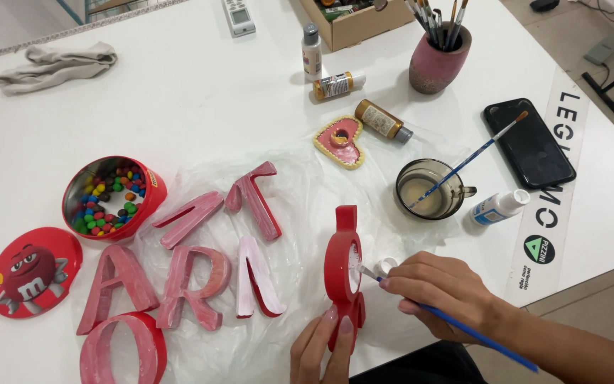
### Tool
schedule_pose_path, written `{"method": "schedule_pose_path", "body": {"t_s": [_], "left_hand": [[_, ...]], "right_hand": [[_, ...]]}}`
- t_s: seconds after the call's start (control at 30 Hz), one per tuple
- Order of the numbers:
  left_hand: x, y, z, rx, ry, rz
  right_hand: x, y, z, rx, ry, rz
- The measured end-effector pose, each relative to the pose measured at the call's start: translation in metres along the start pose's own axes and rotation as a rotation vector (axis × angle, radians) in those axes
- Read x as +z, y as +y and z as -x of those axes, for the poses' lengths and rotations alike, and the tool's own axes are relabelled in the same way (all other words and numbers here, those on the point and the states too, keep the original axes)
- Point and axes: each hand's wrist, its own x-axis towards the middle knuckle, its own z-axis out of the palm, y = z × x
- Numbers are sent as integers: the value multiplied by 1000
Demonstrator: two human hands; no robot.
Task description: Painting the inner surface of a 3D decorative letter with white paint using a small brush
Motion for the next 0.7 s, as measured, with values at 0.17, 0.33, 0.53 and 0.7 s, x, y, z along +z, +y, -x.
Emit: {"method": "schedule_pose_path", "body": {"t_s": [0.17, 0.33, 0.53, 0.7], "left_hand": [[1, -7, 6, 46, 0, 34], [4, -8, -2, 103, 54, 34], [8, -22, 6, 180, 37, 29], [7, -18, 5, 183, 35, 50]], "right_hand": [[6, 2, -12, 98, -26, -94], [1, 4, -16, 173, -78, -91], [5, 5, -17, 208, -67, -153], [4, 9, -19, 219, -92, -158]]}}
